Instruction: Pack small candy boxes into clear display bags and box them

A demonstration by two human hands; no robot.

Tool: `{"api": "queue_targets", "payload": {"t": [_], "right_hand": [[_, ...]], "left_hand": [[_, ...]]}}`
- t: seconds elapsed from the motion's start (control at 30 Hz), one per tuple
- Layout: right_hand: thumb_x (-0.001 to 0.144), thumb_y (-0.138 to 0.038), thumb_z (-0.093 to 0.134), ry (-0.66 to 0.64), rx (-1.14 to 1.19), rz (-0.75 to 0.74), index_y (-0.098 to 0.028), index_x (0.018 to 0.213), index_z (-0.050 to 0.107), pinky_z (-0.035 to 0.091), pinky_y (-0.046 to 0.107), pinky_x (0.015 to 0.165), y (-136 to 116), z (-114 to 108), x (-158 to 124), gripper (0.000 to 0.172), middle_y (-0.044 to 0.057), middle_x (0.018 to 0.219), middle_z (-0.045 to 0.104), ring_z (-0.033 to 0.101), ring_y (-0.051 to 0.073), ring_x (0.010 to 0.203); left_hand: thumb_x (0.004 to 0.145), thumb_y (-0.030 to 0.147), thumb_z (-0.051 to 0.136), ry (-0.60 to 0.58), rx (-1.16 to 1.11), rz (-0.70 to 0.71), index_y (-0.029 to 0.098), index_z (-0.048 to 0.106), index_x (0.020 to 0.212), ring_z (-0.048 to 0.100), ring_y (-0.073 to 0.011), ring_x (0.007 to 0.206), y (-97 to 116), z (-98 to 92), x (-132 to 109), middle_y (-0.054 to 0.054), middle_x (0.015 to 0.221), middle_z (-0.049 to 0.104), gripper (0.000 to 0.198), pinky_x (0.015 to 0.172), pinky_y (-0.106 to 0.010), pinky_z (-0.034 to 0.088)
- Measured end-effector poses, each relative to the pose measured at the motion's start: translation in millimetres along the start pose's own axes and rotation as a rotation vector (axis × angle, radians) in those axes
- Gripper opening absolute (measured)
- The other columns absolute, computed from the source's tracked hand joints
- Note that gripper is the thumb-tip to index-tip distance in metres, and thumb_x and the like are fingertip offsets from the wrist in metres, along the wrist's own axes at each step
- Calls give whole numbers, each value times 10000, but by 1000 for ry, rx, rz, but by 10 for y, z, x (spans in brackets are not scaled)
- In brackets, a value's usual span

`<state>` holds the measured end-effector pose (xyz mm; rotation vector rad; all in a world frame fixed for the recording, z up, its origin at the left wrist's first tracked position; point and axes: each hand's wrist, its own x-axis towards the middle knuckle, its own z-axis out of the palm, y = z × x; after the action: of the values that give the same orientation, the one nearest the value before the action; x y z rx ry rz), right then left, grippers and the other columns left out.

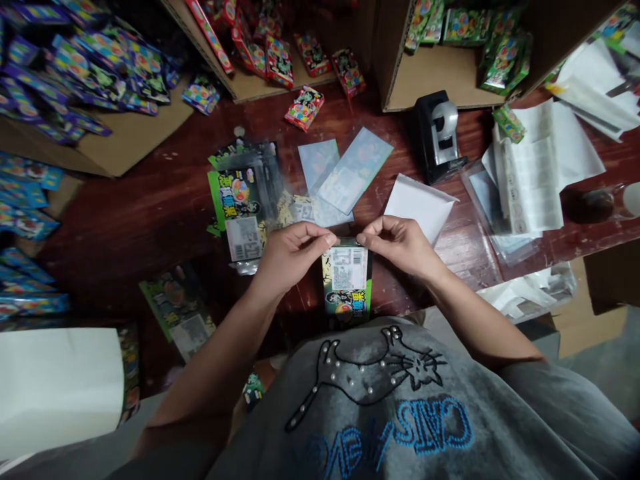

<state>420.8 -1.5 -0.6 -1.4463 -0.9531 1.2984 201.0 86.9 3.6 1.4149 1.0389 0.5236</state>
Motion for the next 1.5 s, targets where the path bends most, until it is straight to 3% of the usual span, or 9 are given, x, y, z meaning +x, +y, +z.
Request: {"api": "queue_targets", "payload": {"t": [0.13,0.4,0.53,0.67,0.8,1.0,1.17,1.3,1.5], "right_hand": [[863,-580,857,-67,-47,-61,-205,861,794,538,310,717,-26,-104,-15,380,19,850,787,669,154,749],[1037,-416,705,-225,-360,-448,-245,1016,810,587,417,1039,-38,-359,-60,201,84,1162,780,726,224,1196],[1063,-402,654,109,-613,-508,-220,1078,753,556,455,1041,10,-566,-42,207,109,1190,760,703,262,1185],[1077,-353,582,496,-1170,-337,-190,1217,732,491,493,959,179,-873,77,262,141,1194,752,622,329,1099],[1092,-276,491,557,-1421,-220,-202,1113,757,413,468,891,408,-1060,180,277,134,1071,735,555,325,1042],[1112,-285,478,588,-1394,-352,-236,1051,760,360,450,887,496,-1024,17,293,84,934,714,533,275,930],[1066,-548,573,479,-1263,-487,-231,1157,759,399,464,915,202,-1001,-132,379,82,1001,734,560,284,939],[1058,-599,571,325,-972,-466,-152,1368,682,474,439,944,-90,-1094,81,556,131,1163,739,633,293,1047],[1074,-425,593,-54,-774,-473,-190,1016,726,498,363,860,-117,-1174,500,276,73,963,750,668,221,910]], "left_hand": [[857,452,874,-58,35,57,229,839,914,790,-217,945,-8,-69,7,-52,1017,856,233,928,-383,628],[893,423,843,-208,141,192,217,798,916,788,-203,947,-93,-88,172,-67,1023,841,212,888,-343,624],[963,409,755,-296,270,252,223,791,989,761,-183,875,-31,-42,315,-50,955,816,191,809,-307,600],[988,351,698,-418,397,389,228,785,932,749,-183,946,98,52,542,-52,1007,794,161,898,-331,592],[963,390,712,-516,462,473,229,803,878,732,-234,1159,191,313,875,-99,1286,757,204,1055,-421,564],[876,340,813,-227,284,235,187,704,1250,754,-217,1038,157,836,1307,-113,1210,791,419,825,-331,592],[898,223,745,-285,106,138,158,623,1332,740,-154,802,148,1002,1291,-17,887,788,455,737,-275,567],[900,252,758,-291,140,164,166,612,1359,738,-154,814,208,1014,1185,-16,905,795,489,713,-266,541],[905,238,750,-301,192,187,172,600,1387,729,-159,801,142,973,1186,-10,892,791,509,701,-269,536]]}}
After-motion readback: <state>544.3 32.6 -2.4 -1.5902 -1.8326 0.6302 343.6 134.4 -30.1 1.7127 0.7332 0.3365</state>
